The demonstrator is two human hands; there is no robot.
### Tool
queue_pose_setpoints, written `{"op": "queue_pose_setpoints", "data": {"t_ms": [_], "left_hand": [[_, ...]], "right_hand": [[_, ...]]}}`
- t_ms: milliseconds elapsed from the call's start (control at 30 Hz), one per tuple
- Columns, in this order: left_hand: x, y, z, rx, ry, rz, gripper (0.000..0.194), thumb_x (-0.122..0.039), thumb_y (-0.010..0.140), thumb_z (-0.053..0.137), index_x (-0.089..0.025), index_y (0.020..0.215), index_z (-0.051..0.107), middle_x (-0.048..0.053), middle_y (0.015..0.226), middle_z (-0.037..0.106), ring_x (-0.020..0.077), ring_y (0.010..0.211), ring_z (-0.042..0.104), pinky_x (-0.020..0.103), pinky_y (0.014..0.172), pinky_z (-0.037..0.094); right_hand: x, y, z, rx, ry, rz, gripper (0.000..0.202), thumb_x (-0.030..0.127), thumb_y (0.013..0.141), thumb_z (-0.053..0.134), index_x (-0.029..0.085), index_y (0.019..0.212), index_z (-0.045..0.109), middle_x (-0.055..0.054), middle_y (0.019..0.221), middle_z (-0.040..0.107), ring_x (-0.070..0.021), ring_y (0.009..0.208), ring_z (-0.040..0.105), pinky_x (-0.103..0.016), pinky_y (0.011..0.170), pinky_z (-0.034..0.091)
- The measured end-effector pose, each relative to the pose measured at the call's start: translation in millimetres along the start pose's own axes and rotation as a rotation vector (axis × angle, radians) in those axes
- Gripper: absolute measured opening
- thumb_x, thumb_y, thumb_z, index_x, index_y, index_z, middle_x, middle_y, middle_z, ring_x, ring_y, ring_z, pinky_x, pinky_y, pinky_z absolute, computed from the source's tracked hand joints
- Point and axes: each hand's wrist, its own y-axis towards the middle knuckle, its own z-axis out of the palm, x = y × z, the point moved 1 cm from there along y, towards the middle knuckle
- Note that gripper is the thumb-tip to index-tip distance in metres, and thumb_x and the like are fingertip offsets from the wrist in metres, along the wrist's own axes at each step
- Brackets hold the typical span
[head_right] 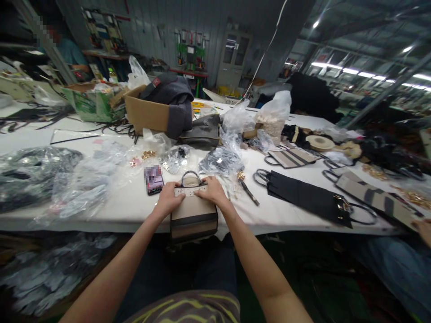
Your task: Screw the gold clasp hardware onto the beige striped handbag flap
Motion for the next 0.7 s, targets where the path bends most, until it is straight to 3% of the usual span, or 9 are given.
{"op": "queue_pose_setpoints", "data": {"t_ms": [100,267,500,700], "left_hand": [[-6.8,-4.7,0.1,0.000,0.028,-0.044,0.042,-0.028,0.095,0.071,-0.016,0.134,0.066,0.019,0.142,0.069,0.0366,0.140,0.063,0.048,0.123,0.049],[-11.6,-13.8,0.9,0.018,0.084,-0.097,0.043,-0.028,0.095,0.070,-0.018,0.137,0.063,0.018,0.144,0.067,0.0364,0.141,0.061,0.047,0.121,0.048],[-7.1,-16.4,-3.3,0.030,0.071,-0.074,0.041,-0.032,0.096,0.068,-0.023,0.135,0.062,0.016,0.142,0.065,0.0366,0.138,0.059,0.049,0.118,0.047],[-9.7,-22.9,-8.9,0.037,0.027,-0.028,0.055,-0.031,0.097,0.067,-0.028,0.151,0.059,0.014,0.143,0.063,0.0361,0.138,0.058,0.052,0.120,0.046]], "right_hand": [[-2.8,-8.6,4.0,0.001,0.118,0.036,0.063,0.046,0.088,0.090,0.021,0.143,0.072,-0.012,0.146,0.075,-0.0319,0.137,0.071,-0.045,0.122,0.053],[-2.0,-23.6,9.9,-0.033,0.099,0.058,0.066,0.048,0.088,0.090,0.019,0.143,0.071,-0.014,0.146,0.074,-0.0329,0.136,0.071,-0.046,0.122,0.053],[-9.8,-31.1,20.2,-0.005,-0.023,-0.112,0.062,0.047,0.106,0.070,0.015,0.158,0.059,-0.022,0.156,0.064,-0.0365,0.149,0.059,-0.052,0.131,0.044],[-11.7,-31.1,21.6,0.021,-0.072,-0.151,0.062,0.049,0.109,0.065,0.015,0.161,0.056,-0.022,0.157,0.063,-0.0367,0.147,0.058,-0.051,0.129,0.045]]}}
